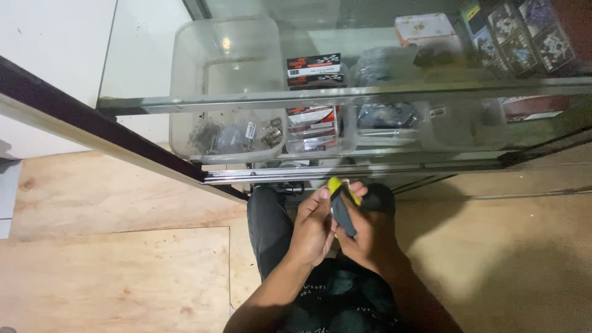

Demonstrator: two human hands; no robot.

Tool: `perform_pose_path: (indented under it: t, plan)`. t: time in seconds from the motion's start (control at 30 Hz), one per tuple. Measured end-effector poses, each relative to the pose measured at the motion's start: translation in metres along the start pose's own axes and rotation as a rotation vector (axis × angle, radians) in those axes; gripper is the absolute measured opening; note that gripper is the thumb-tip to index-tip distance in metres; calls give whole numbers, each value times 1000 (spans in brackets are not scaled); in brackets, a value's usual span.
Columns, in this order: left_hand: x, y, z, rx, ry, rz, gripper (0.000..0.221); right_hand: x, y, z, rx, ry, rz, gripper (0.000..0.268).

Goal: The person removes small plastic bags containing parts from a bin inside a glass cabinet, scans the barcode on each bag using a handheld scanner, and then places the bags back into the cabinet.

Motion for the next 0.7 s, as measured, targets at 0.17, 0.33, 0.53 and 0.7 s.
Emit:
perform_pose_path:
  t: [0.17,0.33,0.53,0.7]
  plan:
    - [-2,29,-19,5,-13,-105,46,2,-14,20,-108,-132,-99,61]
    - [-1,13,-14,-9,-17,-106,43,-17,-42,46,19,-130,-262,60]
    - [6,18,-25,-11,43,-36,38,-9,-26,27,-4,32,-45,65]
    - [-3,36,-26,41,9,-77,44,-16,-53,56,-61,-61,-18,56]
Point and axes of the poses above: each hand's wrist, its own x-axis away from the middle knuckle, its own z-axis out of the back of the hand, y = z × x, the point moved 3 cm from there along -x, towards the middle knuckle, and after that the axes turned 15 degrees about -z, right-handed, at the moved point
